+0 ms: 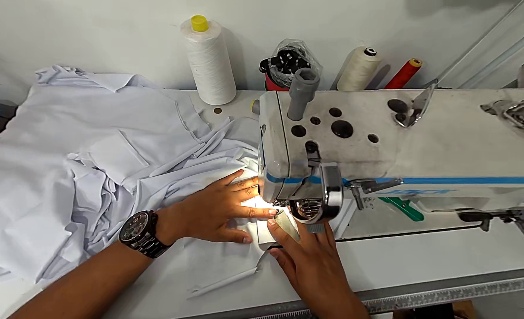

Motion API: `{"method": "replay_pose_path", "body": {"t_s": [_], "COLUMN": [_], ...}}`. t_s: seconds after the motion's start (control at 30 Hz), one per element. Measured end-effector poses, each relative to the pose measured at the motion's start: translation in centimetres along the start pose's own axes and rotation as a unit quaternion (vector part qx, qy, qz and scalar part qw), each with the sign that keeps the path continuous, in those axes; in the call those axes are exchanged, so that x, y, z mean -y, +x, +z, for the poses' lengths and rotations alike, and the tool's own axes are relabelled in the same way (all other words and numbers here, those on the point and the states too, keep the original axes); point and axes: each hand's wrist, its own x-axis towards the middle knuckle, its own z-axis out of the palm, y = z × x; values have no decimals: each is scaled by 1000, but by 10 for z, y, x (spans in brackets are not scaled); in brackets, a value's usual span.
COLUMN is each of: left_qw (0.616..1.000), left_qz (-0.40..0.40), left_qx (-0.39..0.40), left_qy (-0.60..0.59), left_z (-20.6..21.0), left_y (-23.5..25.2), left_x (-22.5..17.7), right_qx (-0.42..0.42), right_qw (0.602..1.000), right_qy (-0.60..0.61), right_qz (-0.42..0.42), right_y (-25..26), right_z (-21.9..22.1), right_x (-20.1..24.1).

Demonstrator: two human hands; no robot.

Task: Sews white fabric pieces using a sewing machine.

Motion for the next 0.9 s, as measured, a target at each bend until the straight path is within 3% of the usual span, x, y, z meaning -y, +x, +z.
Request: {"method": "replay_pose_path", "body": {"t_s": [0.73, 0.8, 0.9], "left_qw": [998, 993, 959], "left_qz": [-43, -100, -265], "left_qx": [17, -4, -69], "left_qy": [53, 67, 70], "left_z": [10, 22, 56], "left_y": [-2, -10, -18], "left_x": [-2, -31, -137], "right_qx": [18, 38, 106], "right_qw": [999, 998, 977], "right_qy": [-24, -5, 92], "right_qz": [-17, -51, -161], "right_y": [6, 3, -2], "right_z": [-5, -12, -43], "right_x": [4, -3, -42]}}
